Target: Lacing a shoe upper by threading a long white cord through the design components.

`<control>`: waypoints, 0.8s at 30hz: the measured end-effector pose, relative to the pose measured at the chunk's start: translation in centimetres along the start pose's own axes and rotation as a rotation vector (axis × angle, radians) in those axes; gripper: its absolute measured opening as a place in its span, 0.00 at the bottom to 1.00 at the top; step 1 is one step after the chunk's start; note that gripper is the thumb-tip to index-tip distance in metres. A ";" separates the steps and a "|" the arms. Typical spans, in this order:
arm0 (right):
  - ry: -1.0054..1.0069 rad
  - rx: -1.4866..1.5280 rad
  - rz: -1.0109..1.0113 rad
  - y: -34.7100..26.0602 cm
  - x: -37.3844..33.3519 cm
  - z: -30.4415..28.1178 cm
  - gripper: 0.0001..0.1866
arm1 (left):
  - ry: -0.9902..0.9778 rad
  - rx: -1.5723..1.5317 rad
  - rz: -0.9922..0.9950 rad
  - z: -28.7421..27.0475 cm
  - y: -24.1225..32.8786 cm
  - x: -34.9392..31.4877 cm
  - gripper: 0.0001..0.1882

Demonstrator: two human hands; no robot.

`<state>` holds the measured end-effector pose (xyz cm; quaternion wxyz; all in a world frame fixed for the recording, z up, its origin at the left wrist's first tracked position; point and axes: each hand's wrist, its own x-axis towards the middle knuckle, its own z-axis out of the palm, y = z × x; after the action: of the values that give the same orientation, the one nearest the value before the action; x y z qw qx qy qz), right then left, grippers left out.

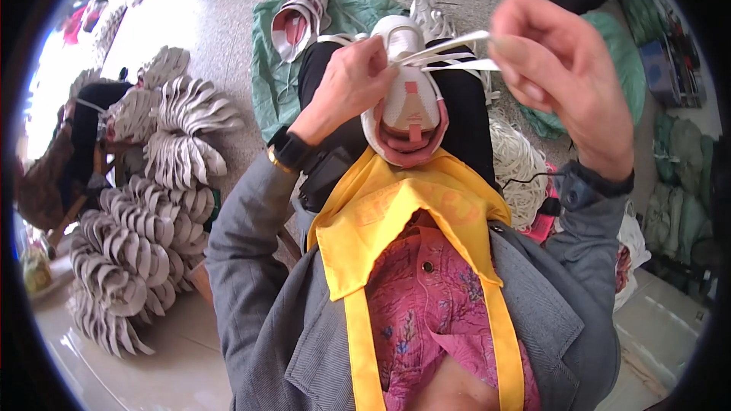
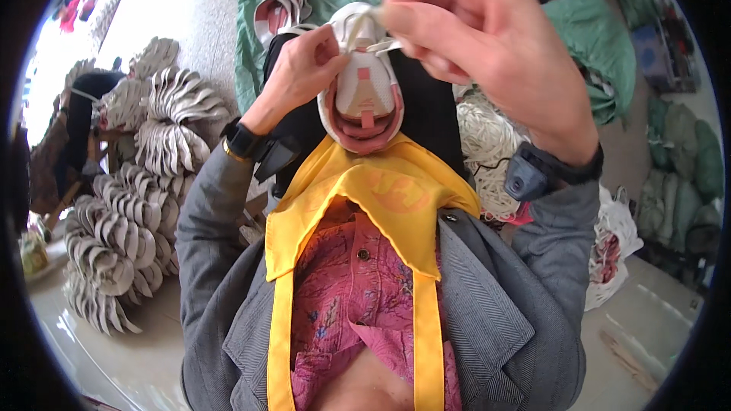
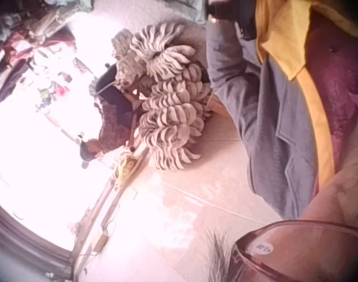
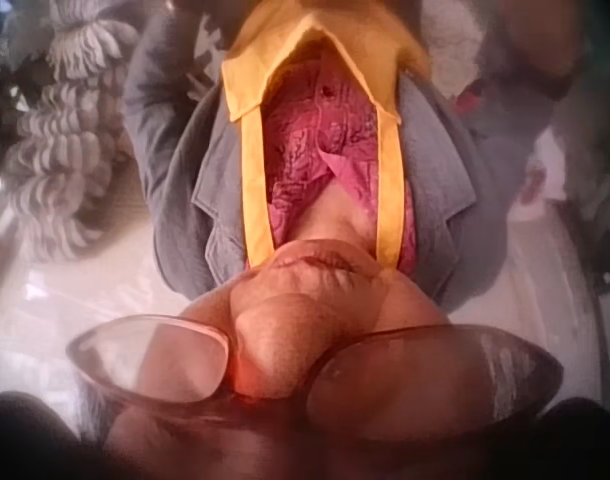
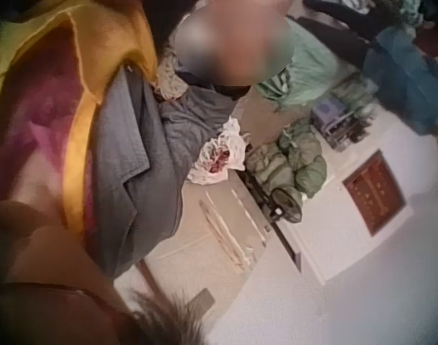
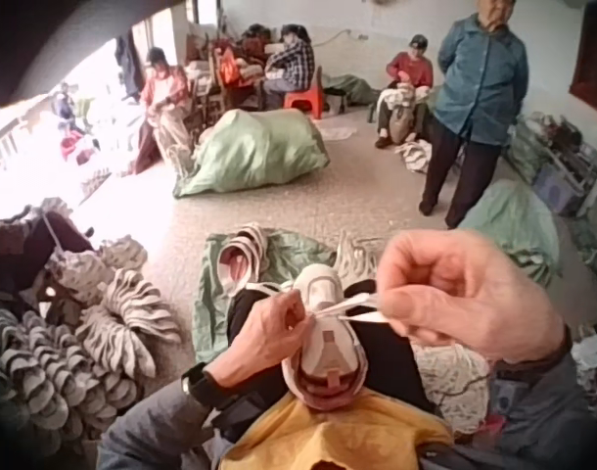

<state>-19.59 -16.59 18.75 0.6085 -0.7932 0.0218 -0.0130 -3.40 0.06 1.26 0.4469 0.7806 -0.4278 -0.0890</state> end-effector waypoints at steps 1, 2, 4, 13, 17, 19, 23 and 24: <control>-0.007 0.017 -0.009 0.1 0.3 0.2 0.08 | 0.022 -0.060 0.043 0.0 0.1 0.0 0.08; -0.015 0.034 -0.019 0.3 0.7 0.3 0.08 | 0.032 -0.078 0.035 0.0 0.4 0.2 0.07; -0.036 0.057 -0.037 0.5 1.1 -0.1 0.07 | 0.072 -0.191 0.044 -0.3 1.5 0.5 0.06; -0.114 0.213 -0.147 1.5 1.7 -1.3 0.10 | -0.074 -0.506 0.056 -2.6 5.9 1.0 0.05; -0.137 0.187 -0.188 1.5 1.5 -2.0 0.10 | -0.007 -0.650 0.182 -2.8 9.3 0.6 0.09; -0.160 0.146 -0.178 1.4 1.4 -2.4 0.10 | 0.062 -0.629 0.283 -2.9 10.1 1.0 0.09; -0.030 0.241 -0.125 1.3 1.6 -0.6 0.10 | 0.110 -0.675 0.163 -3.3 11.7 0.8 0.05; 0.017 0.260 -0.145 1.6 1.5 -0.5 0.09 | 0.099 -0.744 0.116 -3.2 11.7 1.0 0.05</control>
<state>-18.12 -17.59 17.33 0.7035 -0.7069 -0.0321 -0.0663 -7.94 -1.43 12.43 0.7242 0.5429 -0.3876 -0.1751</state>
